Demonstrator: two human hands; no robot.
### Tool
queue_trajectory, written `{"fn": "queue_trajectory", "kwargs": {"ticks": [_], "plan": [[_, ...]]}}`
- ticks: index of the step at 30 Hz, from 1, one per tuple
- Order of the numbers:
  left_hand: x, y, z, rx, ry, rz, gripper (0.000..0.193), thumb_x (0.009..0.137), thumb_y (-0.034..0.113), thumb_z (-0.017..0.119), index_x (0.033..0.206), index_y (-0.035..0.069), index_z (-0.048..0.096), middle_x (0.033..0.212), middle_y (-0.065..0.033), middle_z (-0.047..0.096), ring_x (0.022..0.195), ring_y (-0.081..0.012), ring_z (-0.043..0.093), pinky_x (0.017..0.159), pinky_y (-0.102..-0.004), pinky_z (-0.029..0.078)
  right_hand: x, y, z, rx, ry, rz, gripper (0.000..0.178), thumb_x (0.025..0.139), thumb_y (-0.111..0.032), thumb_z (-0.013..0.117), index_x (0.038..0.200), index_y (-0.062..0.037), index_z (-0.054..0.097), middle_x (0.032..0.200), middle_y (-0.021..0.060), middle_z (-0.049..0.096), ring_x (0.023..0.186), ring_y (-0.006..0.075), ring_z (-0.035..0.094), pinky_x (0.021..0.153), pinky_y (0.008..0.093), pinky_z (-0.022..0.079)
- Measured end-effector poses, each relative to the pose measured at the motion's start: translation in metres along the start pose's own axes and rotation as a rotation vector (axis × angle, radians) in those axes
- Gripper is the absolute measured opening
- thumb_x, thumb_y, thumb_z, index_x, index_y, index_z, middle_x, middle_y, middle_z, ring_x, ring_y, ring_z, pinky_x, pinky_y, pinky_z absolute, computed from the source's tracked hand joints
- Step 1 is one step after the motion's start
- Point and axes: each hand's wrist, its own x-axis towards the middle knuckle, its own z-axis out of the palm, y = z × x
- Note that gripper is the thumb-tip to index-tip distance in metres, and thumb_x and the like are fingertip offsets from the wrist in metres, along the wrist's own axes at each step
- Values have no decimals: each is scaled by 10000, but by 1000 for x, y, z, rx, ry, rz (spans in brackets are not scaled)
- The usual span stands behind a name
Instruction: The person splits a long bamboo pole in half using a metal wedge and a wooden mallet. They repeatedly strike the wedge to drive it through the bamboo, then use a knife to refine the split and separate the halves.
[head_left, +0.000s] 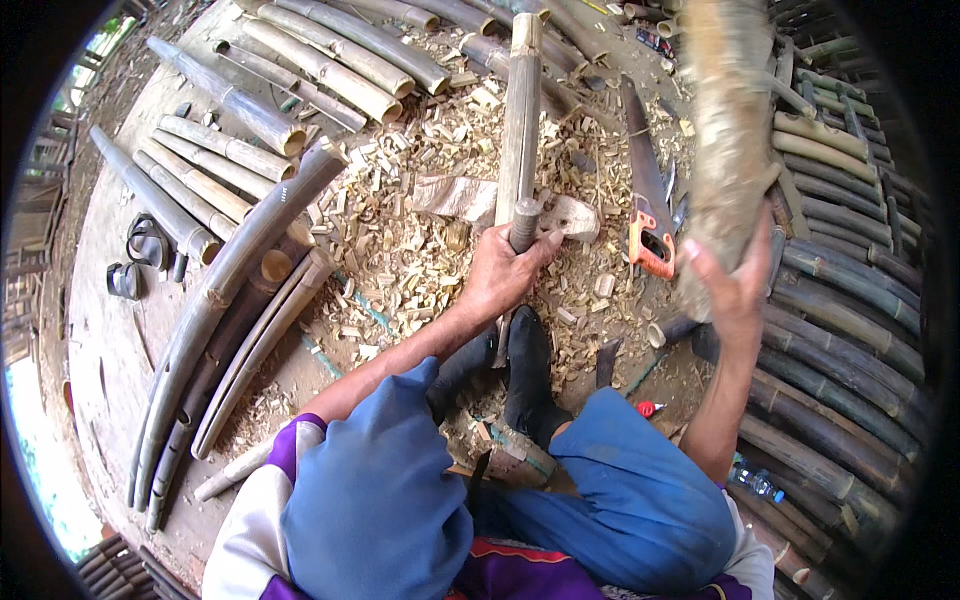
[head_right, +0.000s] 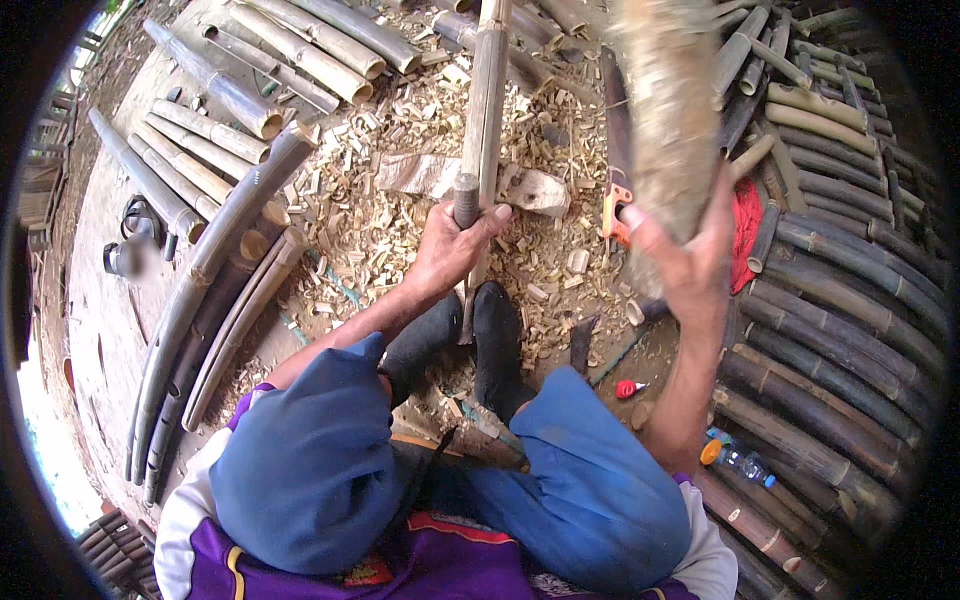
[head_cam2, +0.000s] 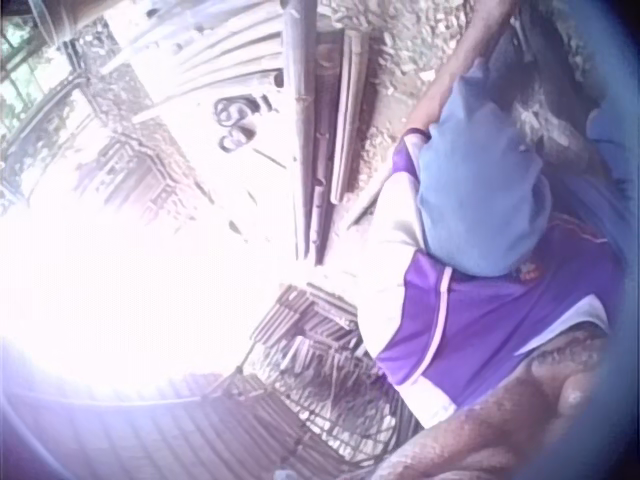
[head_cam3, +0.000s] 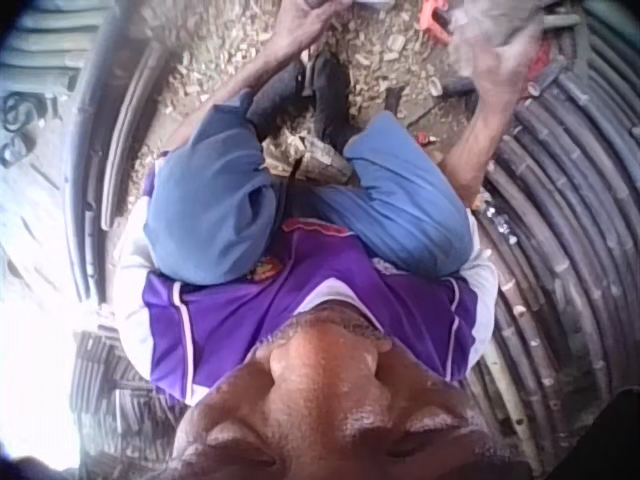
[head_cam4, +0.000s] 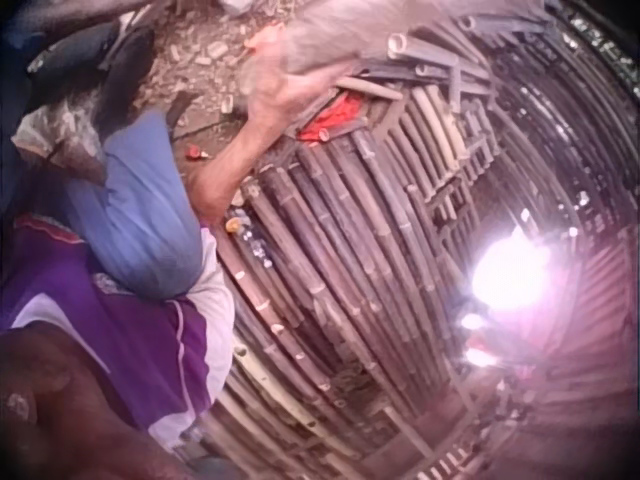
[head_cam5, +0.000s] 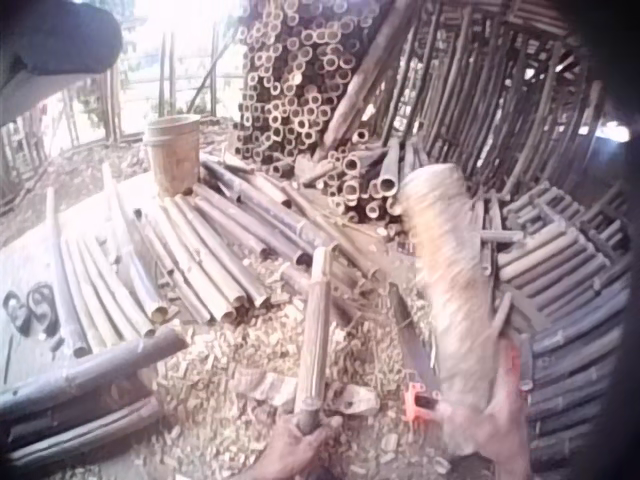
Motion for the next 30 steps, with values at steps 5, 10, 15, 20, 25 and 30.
{"fn": "queue_trajectory", "kwargs": {"ticks": [5, 10, 15, 20, 25, 30], "plan": [[-3, -22, -12, -85, 66, 56, 163, 978, 202, 742, 940, 50, 698, 796, 9, 638, 719, -83, 540, 642, -294, 453, -21, 10, 36, -344, -554, 189, 799, 780, -232, 820, 1441, 40, 463, 1276, 199, 637, 1188, 274, 627, 1037, 394, 492], [6, -31, -56, -657, 483, -397, 212, 961, 228, 704, 849, 90, 589, 684, 23, 488, 612, -132, 465, 573, -294, 375, -104, 98, 59, -84, -209, 336, 811, 794, -264, 829, 1442, 35, 445, 1286, 238, 620, 1193, 322, 616, 1046, 427, 471], [23, -63, -73, -896, 462, -451, 269, 924, 224, 651, 733, 150, 477, 566, 53, 354, 450, -101, 313, 439, -291, 261, -181, 149, 69, -140, 2, 536, 787, 833, -285, 800, 1448, 35, 428, 1287, 246, 615, 1153, 346, 619, 1028, 462, 465], [26, -100, -91, -1053, 334, -434, 360, 918, 293, 650, 665, 177, 421, 527, 70, 298, 421, -88, 252, 415, -293, 219, -177, 139, 78, -238, 11, 632, 798, 835, -293, 792, 1458, 38, 418, 1326, 266, 592, 1194, 355, 601, 1039, 453, 451], [22, -74, -77, -947, 353, -388, 306, 930, 301, 649, 728, 156, 471, 584, 56, 347, 488, -102, 318, 470, -293, 283, -163, 158, 67, -210, -99, 696, 776, 817, -273, 798, 1430, 47, 447, 1309, 266, 612, 1185, 373, 613, 1025, 450, 461], [2, -47, -73, -807, 292, -284, 267, 999, 308, 678, 890, 76, 604, 697, 21, 482, 636, -127, 468, 601, -300, 409, -142, 120, 56, 184, -5, 623, 741, 835, -272, 816, 1405, 49, 468, 1158, 136, 634, 1013, 202, 627, 913, 336, 513]]}}
